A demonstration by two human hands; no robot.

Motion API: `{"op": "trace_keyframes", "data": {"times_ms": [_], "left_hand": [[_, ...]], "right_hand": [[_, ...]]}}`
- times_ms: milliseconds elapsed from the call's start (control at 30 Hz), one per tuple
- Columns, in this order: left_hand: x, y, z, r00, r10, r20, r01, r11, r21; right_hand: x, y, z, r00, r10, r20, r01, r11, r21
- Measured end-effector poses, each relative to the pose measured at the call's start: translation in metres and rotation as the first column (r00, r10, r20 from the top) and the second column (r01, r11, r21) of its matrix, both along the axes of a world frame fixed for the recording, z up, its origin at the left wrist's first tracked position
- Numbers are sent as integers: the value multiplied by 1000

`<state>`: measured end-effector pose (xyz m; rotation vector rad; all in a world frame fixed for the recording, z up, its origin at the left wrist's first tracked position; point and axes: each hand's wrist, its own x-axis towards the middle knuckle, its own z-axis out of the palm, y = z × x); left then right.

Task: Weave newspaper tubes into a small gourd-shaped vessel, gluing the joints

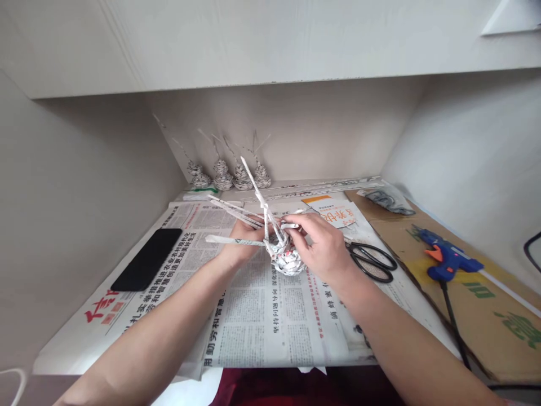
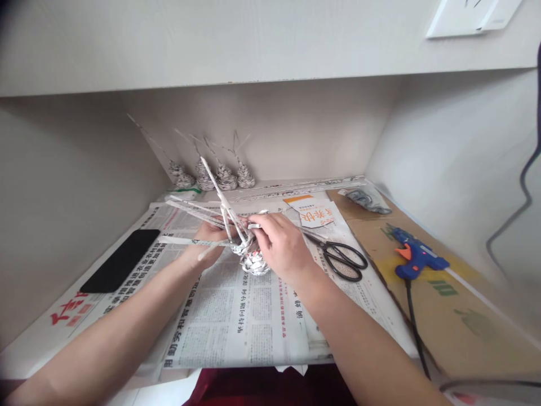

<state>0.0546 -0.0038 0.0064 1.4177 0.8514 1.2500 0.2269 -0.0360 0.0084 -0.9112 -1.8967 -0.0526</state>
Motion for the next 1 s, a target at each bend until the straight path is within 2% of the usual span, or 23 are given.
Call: {"op": "trace_keyframes", "data": {"times_ms": [200,633,1000], "left_hand": [[0,-2,5,999,-14,-30,14,1000,2],[-1,2,3,996,-50,-72,51,999,16],[-2,3,2,995,-47,-91,49,999,15]], "right_hand": [[1,0,2,998,-19,54,17,1000,23],[0,-5,3,997,-41,72,38,999,34],[0,-5,2,993,-43,112,43,999,3]]}}
